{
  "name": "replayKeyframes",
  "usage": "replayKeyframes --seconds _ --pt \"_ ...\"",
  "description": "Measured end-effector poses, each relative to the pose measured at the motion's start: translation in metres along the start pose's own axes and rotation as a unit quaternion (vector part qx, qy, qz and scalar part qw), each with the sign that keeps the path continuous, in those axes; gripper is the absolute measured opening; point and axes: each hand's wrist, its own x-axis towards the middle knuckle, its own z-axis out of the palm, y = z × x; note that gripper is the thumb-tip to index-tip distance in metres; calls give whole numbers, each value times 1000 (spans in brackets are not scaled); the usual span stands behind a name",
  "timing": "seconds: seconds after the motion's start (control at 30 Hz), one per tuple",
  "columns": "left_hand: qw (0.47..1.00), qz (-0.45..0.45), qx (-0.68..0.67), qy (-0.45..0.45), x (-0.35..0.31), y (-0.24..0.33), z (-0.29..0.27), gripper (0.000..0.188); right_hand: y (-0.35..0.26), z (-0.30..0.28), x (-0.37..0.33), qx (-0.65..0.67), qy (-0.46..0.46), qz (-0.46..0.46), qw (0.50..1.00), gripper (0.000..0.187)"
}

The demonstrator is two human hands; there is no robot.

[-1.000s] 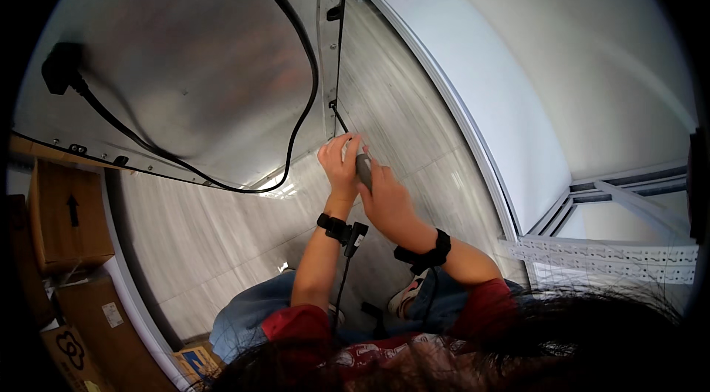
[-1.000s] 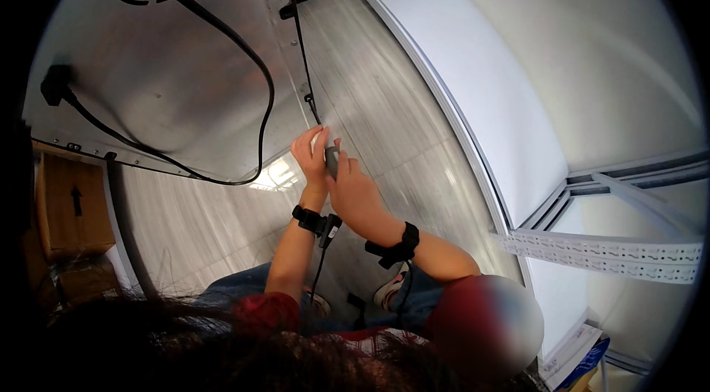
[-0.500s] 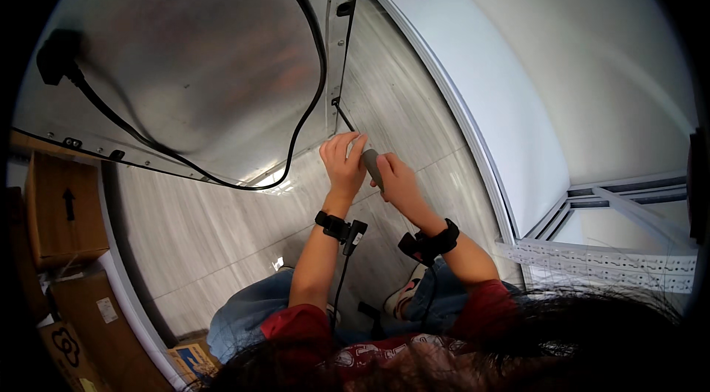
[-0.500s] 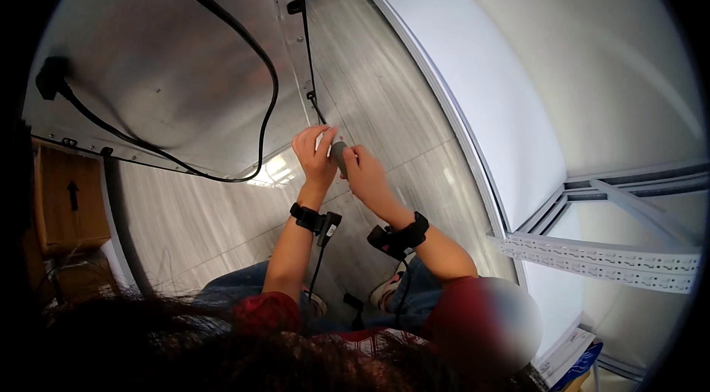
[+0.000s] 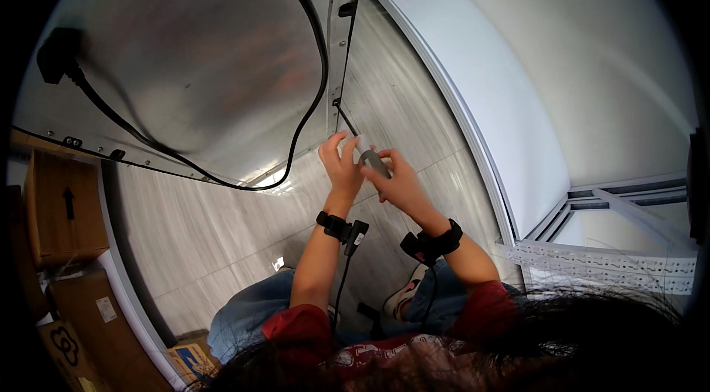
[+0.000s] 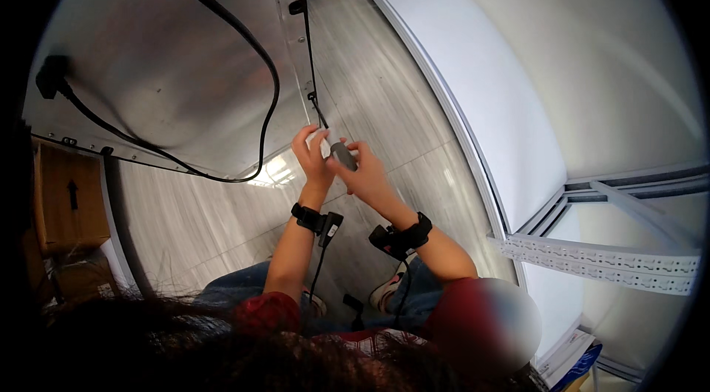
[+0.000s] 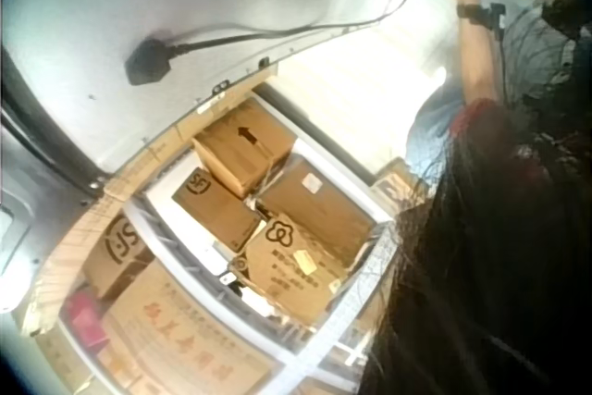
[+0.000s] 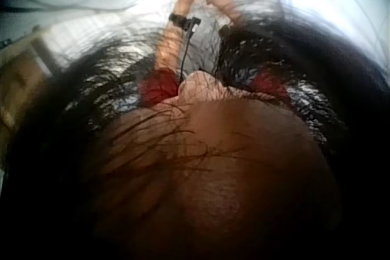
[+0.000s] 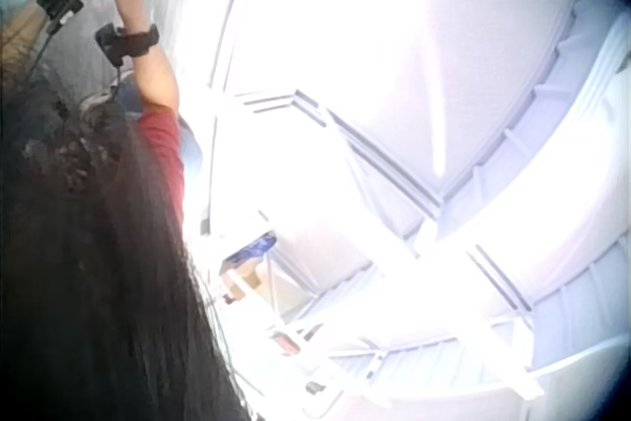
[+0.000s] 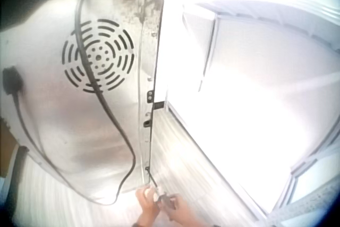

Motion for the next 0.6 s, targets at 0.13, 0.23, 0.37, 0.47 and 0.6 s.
replayKeyframes --seconds 0.13,0.23,0.37,0.47,0.6 --pt "997 59 31 -45 2 -3 -3 42 0 10 -8 -222 124 -172 952 41" --pt "993 65 65 -72 2 -1 -6 37 9 10 -4 -158 120 -125 972 41" --pt "999 43 30 -10 2 4 -1 39 7 2 7 -17 -9 79 997 37" --pt "997 59 40 -43 3 3 -4 38 2 9 -4 -201 76 -87 973 32" --pt "998 14 32 -44 0 4 -2 40 10 16 -4 -189 155 -206 947 31"
